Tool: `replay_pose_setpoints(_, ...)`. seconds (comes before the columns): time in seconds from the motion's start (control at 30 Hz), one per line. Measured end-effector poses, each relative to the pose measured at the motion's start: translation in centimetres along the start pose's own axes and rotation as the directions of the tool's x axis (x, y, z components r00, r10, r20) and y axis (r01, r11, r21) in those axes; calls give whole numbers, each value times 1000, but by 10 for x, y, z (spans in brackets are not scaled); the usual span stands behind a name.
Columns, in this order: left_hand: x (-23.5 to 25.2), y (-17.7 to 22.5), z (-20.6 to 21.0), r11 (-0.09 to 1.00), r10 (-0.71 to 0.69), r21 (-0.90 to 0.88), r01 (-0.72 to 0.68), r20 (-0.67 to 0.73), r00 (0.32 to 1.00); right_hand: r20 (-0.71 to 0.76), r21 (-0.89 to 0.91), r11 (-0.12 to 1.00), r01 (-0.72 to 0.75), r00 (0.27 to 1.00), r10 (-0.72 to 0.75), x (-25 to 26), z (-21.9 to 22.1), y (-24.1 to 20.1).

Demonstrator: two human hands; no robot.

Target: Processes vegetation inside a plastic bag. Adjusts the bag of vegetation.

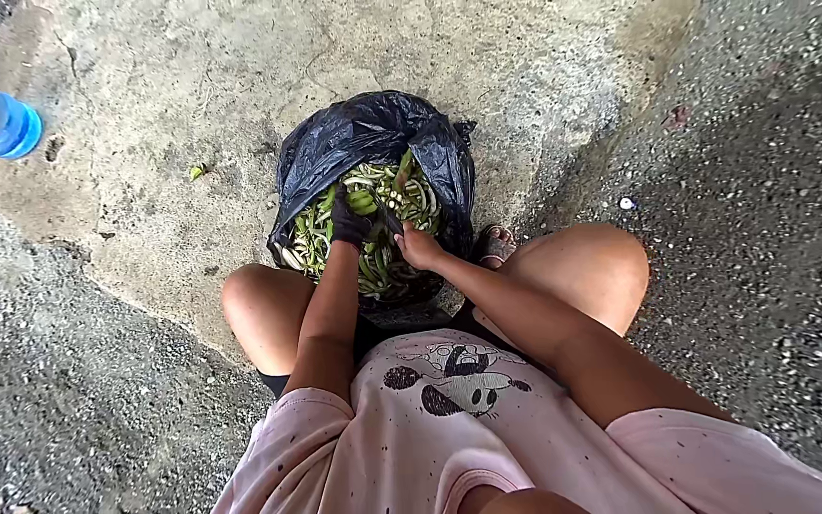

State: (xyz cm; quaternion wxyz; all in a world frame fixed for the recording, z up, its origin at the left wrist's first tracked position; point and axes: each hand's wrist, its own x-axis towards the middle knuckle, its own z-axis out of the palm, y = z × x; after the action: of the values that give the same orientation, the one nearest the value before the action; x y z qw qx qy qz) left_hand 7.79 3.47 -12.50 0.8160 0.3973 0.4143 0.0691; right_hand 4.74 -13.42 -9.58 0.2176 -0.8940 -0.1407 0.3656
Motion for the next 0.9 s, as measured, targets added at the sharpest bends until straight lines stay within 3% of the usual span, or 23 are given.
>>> replay_pose_setpoints(0.13,1,7,-7,1000,-11,-25,10,-25,1000,38,22,1000,8,999,-9,-16,7,2)
replay_pose_setpoints(0.43,-24,11,-5,999,39,-35,-36,80,996,14,7,1000,7,1000,-7,11,5,0)
replay_pose_setpoints(0.47,-47,26,6,999,-17,-36,18,35,999,16,4,1000,3,1000,-3,13,4,-1)
replay_pose_setpoints(0.5,-72,50,30,985,-165,-75,156,-131,978,16,6,1000,0,1000,0,15,3,-1)
replay_pose_setpoints(0.53,-82,57,38,974,-221,-89,208,-183,958,10,6,1000,-1,1000,1,16,2,0)
replay_pose_setpoints(0.57,-78,48,31,981,-188,-78,179,-116,975,0,5,1000,0,1000,0,17,1,1)
replay_pose_setpoints(0.6,-60,28,10,996,-70,-51,73,47,996,-12,10,1000,6,1000,-6,19,0,2)
replay_pose_setpoints(0.63,-43,19,0,999,-3,-32,6,93,996,-16,17,1000,15,1000,-14,19,-2,2)
replay_pose_setpoints(0.77,-19,28,-11,964,188,190,-188,17,982,-4,46,998,32,999,-32,13,-15,-2)
replay_pose_setpoints(0.9,-16,49,-21,880,259,406,-248,27,965,-43,99,994,46,998,-42,6,-34,-2)
